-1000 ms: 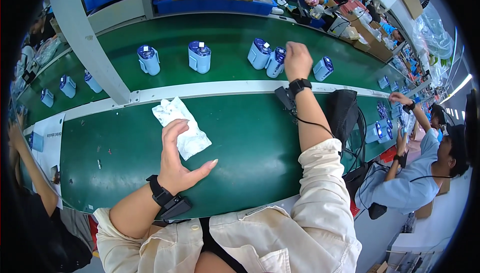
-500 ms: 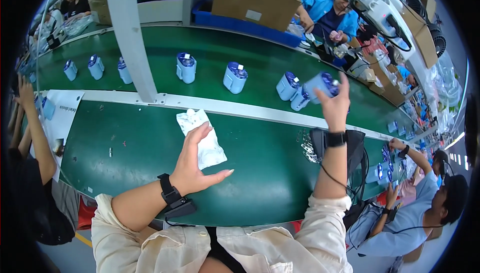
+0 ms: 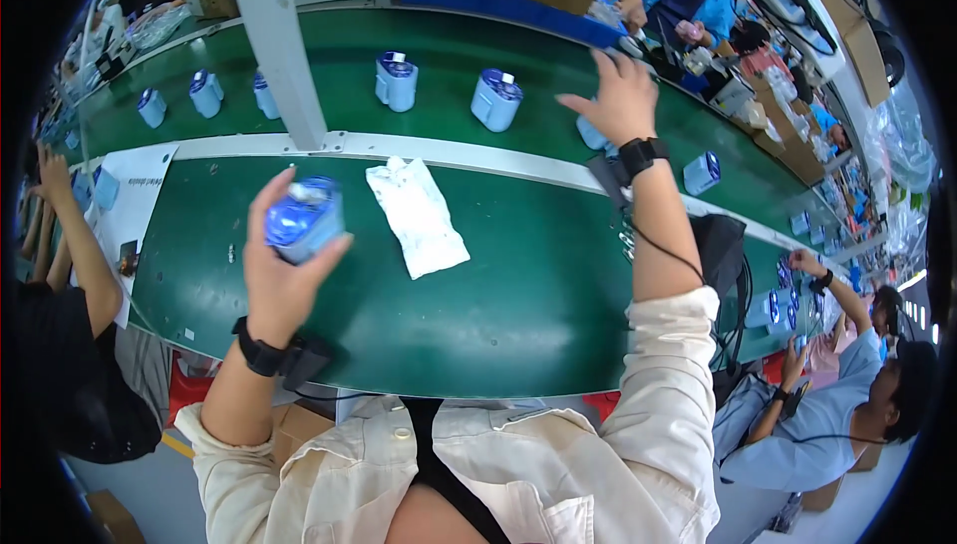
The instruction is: The person picks up a blue handheld fan, wipes it with a cloth, and presses a small white component into the center. After repeating this process for several fans, the person places them on the conveyor belt.
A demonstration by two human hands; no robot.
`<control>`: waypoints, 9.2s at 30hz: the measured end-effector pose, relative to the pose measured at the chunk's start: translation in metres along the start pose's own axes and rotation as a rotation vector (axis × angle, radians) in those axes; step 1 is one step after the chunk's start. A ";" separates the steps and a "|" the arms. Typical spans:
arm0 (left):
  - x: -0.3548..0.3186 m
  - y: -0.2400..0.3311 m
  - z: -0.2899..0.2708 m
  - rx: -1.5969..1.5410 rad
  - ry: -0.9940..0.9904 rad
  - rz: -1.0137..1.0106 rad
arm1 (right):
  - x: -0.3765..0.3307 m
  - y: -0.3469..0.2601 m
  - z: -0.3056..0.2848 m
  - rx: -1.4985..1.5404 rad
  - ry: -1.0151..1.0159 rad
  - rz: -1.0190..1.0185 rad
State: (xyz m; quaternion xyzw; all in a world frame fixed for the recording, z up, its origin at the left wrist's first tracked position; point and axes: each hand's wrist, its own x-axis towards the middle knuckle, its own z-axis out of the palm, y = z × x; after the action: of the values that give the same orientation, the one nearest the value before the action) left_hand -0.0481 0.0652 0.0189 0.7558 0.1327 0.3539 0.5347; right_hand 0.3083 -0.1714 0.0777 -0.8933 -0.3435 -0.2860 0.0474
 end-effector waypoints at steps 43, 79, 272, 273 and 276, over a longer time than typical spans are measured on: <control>-0.008 0.022 0.012 0.101 0.013 0.346 | -0.014 -0.071 0.017 0.789 -0.208 0.303; -0.022 0.015 0.099 -0.258 -0.786 0.391 | -0.139 -0.096 -0.117 1.095 -0.040 -0.563; -0.043 0.006 0.093 0.102 -0.239 0.470 | -0.161 -0.148 -0.082 2.176 -0.561 0.050; -0.043 0.006 0.092 0.101 -0.249 0.451 | -0.163 -0.149 -0.082 2.214 -0.560 0.084; -0.042 0.006 0.094 0.093 -0.253 0.439 | -0.166 -0.153 -0.083 2.287 -0.553 0.161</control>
State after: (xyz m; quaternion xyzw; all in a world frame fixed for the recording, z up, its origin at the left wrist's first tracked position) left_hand -0.0155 -0.0286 -0.0088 0.8285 -0.0862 0.3576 0.4221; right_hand 0.0710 -0.1755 0.0392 -0.3822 -0.3415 0.3953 0.7623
